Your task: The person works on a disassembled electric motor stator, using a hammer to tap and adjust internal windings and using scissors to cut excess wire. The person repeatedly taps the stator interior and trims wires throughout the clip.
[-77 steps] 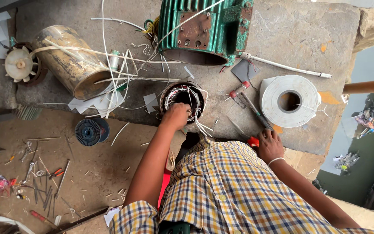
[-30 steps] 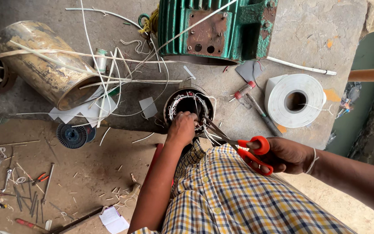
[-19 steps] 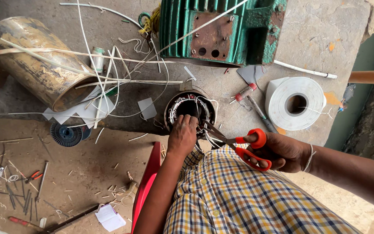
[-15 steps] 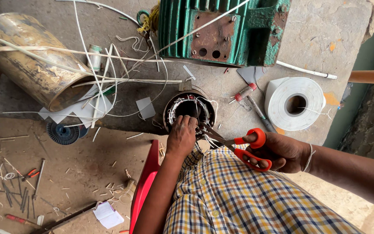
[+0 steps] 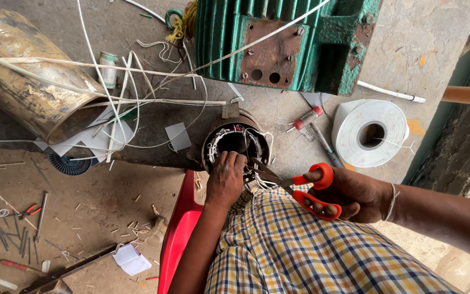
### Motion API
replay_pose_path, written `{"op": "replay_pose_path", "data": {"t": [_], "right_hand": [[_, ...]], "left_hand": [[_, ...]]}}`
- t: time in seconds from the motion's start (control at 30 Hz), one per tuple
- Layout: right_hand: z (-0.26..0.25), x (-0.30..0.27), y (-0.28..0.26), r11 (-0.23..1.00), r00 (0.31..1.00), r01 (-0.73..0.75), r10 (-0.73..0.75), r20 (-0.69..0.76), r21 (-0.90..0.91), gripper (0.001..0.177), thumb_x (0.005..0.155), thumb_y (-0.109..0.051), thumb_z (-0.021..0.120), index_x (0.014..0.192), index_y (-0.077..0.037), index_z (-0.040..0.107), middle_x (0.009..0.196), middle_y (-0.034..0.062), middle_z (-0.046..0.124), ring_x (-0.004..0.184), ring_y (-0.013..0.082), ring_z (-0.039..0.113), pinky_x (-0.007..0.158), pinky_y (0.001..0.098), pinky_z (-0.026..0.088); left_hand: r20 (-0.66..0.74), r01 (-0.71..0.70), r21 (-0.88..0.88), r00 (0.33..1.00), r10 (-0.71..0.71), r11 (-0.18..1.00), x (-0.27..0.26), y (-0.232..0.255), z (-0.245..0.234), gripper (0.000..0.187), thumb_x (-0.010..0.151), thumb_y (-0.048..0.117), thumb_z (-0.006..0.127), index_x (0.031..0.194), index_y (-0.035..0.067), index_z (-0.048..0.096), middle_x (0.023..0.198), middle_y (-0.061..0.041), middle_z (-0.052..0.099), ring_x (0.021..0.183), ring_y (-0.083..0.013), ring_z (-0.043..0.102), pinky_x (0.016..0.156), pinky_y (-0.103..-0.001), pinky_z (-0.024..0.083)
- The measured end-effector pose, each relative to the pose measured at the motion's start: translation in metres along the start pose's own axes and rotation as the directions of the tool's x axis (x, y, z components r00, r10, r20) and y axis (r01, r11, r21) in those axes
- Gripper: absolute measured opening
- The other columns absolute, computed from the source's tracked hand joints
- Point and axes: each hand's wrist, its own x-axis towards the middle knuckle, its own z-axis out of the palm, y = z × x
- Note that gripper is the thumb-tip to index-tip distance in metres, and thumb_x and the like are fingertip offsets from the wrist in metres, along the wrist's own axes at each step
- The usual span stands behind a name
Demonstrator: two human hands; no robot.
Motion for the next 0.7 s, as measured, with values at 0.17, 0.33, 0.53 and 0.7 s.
{"op": "replay_pose_path", "data": {"t": [0.17,0.33,0.53,0.7], "right_hand": [[0.003,0.002,-0.010,0.999,0.997,-0.036,0.038,-0.065,0.033,0.060,0.088,-0.049,0.066,0.096,0.010,0.064,0.069,0.0175,0.068,0.041,0.0124,0.057,0.027,0.0152,0.033],[0.002,0.009,-0.013,0.999,0.999,-0.034,0.034,0.006,0.014,0.055,0.093,-0.045,0.068,0.096,0.010,0.065,0.069,0.0170,0.067,0.042,0.0117,0.060,0.028,0.0148,0.035],[0.003,0.024,0.012,0.995,0.998,-0.038,0.042,-0.039,0.098,0.044,0.096,-0.033,0.066,0.093,0.010,0.060,0.072,0.0128,0.065,0.047,0.0122,0.060,0.028,0.0158,0.034],[-0.005,0.027,0.030,0.989,0.988,0.042,-0.020,-0.151,0.141,0.037,0.093,-0.030,0.066,0.098,0.006,0.059,0.071,0.0118,0.065,0.045,0.0123,0.059,0.026,0.0150,0.030]], "left_hand": [[-0.017,0.010,-0.022,1.000,-0.010,1.000,0.003,0.004,-0.005,0.013,0.099,0.012,0.052,0.106,0.005,0.061,0.102,-0.012,0.058,0.100,-0.0310,0.056,0.095,-0.044,0.049],[0.006,0.029,-0.031,1.000,-0.028,0.999,0.005,0.005,-0.009,0.012,0.097,0.011,0.053,0.104,0.005,0.060,0.100,-0.012,0.057,0.099,-0.0307,0.056,0.095,-0.044,0.049],[0.079,0.067,0.010,0.995,-0.067,0.998,0.007,0.005,-0.008,0.013,0.092,0.009,0.052,0.101,0.005,0.060,0.103,-0.014,0.059,0.103,-0.0316,0.056,0.094,-0.044,0.049],[0.100,0.074,0.042,0.992,-0.078,0.996,0.004,0.007,-0.005,0.013,0.093,0.010,0.051,0.099,0.004,0.060,0.102,-0.015,0.060,0.107,-0.0325,0.055,0.097,-0.046,0.046]]}}
